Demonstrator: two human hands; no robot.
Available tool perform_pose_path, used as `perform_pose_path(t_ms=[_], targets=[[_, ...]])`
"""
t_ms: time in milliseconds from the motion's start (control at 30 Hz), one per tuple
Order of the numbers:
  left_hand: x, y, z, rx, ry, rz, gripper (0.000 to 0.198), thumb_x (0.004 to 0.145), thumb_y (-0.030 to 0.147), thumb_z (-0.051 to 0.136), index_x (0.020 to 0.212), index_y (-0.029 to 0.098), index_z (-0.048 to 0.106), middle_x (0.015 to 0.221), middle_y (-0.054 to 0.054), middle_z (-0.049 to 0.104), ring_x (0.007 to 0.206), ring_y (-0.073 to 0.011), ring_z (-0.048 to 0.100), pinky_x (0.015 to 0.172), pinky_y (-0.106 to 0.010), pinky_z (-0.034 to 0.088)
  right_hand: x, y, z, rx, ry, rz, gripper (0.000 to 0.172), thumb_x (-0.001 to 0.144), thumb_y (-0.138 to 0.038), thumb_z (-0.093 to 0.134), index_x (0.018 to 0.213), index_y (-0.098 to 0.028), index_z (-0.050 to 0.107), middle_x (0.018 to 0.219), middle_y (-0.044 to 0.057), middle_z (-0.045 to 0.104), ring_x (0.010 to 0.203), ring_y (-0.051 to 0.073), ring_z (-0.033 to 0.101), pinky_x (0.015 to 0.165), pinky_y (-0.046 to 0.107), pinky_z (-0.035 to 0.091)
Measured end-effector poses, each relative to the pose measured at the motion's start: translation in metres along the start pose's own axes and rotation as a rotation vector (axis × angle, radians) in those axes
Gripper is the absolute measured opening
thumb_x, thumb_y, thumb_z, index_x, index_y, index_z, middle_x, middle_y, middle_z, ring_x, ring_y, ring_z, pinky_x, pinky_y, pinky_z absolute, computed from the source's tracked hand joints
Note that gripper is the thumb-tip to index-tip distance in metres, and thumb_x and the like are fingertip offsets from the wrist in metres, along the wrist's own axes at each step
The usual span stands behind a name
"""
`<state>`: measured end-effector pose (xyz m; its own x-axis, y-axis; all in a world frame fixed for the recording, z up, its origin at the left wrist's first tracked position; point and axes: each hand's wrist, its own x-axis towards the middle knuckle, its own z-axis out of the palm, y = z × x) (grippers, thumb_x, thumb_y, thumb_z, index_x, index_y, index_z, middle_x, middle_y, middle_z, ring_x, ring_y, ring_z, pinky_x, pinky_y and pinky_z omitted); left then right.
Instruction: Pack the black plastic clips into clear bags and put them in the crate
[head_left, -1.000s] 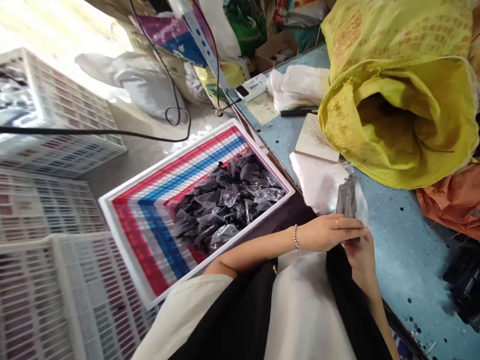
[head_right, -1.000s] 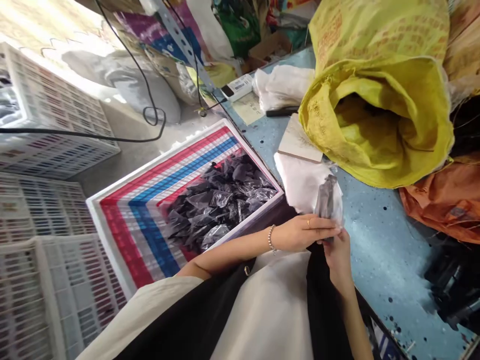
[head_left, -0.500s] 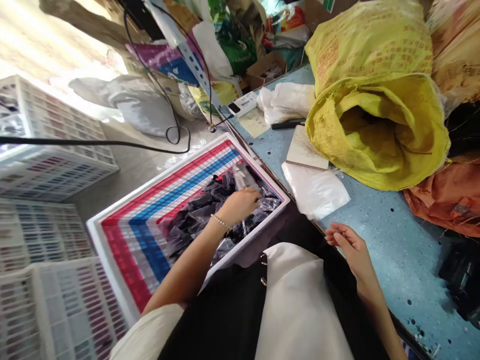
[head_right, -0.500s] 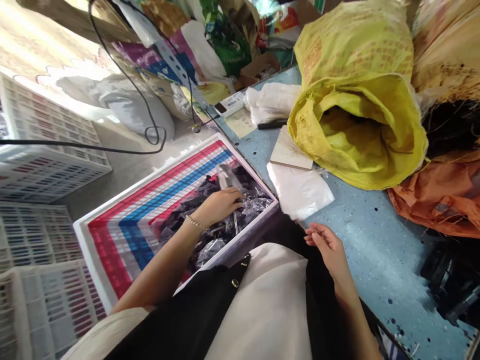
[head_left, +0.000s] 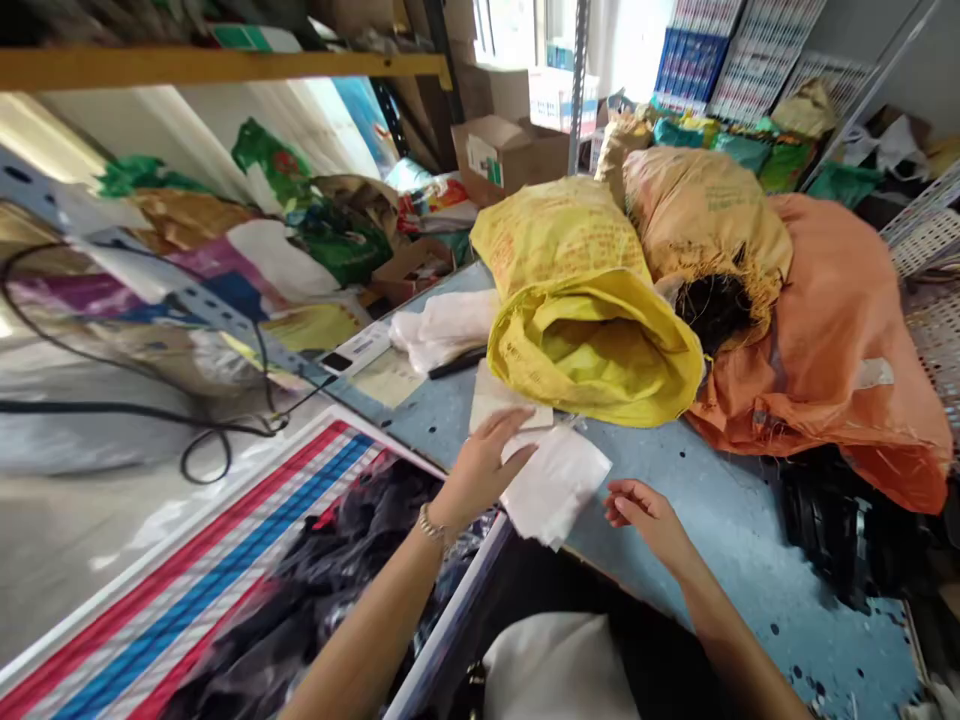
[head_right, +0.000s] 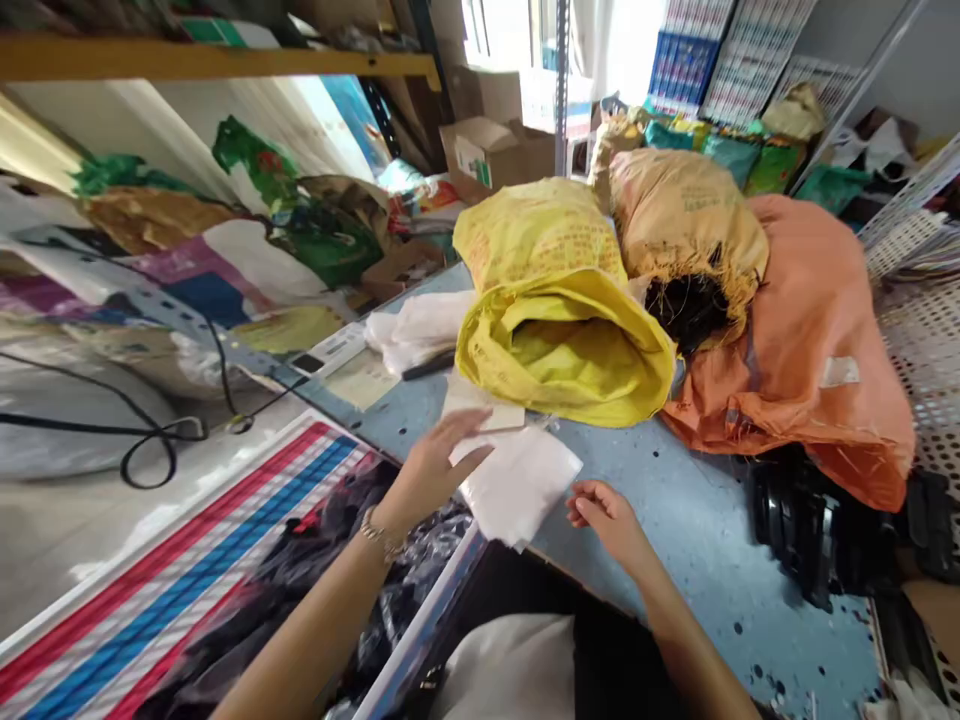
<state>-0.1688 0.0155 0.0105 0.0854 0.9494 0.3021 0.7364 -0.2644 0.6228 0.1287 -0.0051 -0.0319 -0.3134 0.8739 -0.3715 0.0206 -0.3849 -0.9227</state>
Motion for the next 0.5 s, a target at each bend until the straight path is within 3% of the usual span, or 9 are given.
perform_pose_path(t_ms=[67,133,200,267,300,367,433,500], targets=[[0.073,0.008,0.004,0.142,0.186,0.065,0.067,0.086,0.040,0.069,0.146,0.020,0.048,0.153,-0.020,0.044,0.145,-0.0375,0.039,0.117,-0.055,0.036,0.015,-0.012,-0.003,-0.032,-0.021,-0.059,0.043,0.079,-0.054,0.075,0.106,-0.020,0.070,0.093,0.007,0.073,0.079,0.020,0.069,0.077,0.038,0.057],[0.150,0.006,0.007,0.215,0.261,0.027,0.083,0.073,0.033,0.081,0.147,0.018,0.047,0.162,-0.023,0.029,0.152,-0.0453,0.018,0.119,-0.064,0.024,0.029,-0.024,-0.007,-0.093,-0.036,-0.126,0.038,0.084,-0.051,0.070,0.108,-0.021,0.069,0.096,0.007,0.073,0.082,0.021,0.069,0.078,0.040,0.058],[0.217,-0.002,0.010,0.054,0.262,-0.111,0.077,0.067,0.024,0.079,0.140,0.016,0.054,0.159,-0.024,0.035,0.148,-0.0480,0.027,0.115,-0.063,0.029,0.043,-0.037,-0.015,-0.212,-0.012,-0.216,0.035,0.087,-0.046,0.065,0.114,-0.023,0.067,0.105,0.008,0.071,0.091,0.023,0.068,0.082,0.042,0.058],[0.267,-0.010,0.011,-0.219,0.253,-0.255,0.056,0.069,0.021,0.070,0.124,0.012,0.064,0.139,-0.025,0.057,0.130,-0.0433,0.052,0.104,-0.055,0.044,0.057,-0.052,-0.029,-0.391,0.057,-0.342,0.038,0.090,-0.040,0.062,0.125,-0.026,0.063,0.118,0.010,0.066,0.104,0.026,0.066,0.087,0.044,0.058],[0.283,-0.013,0.012,-0.334,0.256,-0.300,0.046,0.071,0.022,0.064,0.115,0.010,0.067,0.123,-0.023,0.066,0.115,-0.0384,0.062,0.095,-0.049,0.050,0.064,-0.061,-0.039,-0.500,0.110,-0.420,0.043,0.090,-0.037,0.061,0.132,-0.027,0.059,0.126,0.010,0.062,0.113,0.027,0.063,0.092,0.046,0.057],[0.300,-0.016,0.015,-0.461,0.272,-0.313,0.033,0.074,0.026,0.054,0.099,0.011,0.069,0.095,-0.015,0.071,0.088,-0.0278,0.068,0.077,-0.038,0.055,0.083,-0.083,-0.057,-0.742,0.241,-0.594,0.061,0.089,-0.031,0.061,0.147,-0.030,0.045,0.141,0.012,0.051,0.131,0.030,0.052,0.106,0.052,0.049],[0.300,-0.014,0.021,-0.518,0.282,-0.276,0.029,0.075,0.029,0.047,0.090,0.014,0.067,0.079,-0.008,0.068,0.073,-0.0199,0.064,0.067,-0.030,0.052,0.108,-0.113,-0.069,-0.990,0.371,-0.756,0.078,0.086,-0.028,0.064,0.156,-0.032,0.029,0.154,0.013,0.037,0.145,0.033,0.035,0.117,0.058,0.035],[0.288,-0.009,0.030,-0.568,0.270,-0.237,0.028,0.073,0.031,0.045,0.085,0.017,0.065,0.074,-0.004,0.065,0.069,-0.0167,0.061,0.065,-0.026,0.050,0.143,-0.148,-0.069,-1.210,0.428,-0.874,0.087,0.084,-0.026,0.068,0.159,-0.031,0.023,0.161,0.013,0.025,0.152,0.036,0.020,0.120,0.061,0.024]])
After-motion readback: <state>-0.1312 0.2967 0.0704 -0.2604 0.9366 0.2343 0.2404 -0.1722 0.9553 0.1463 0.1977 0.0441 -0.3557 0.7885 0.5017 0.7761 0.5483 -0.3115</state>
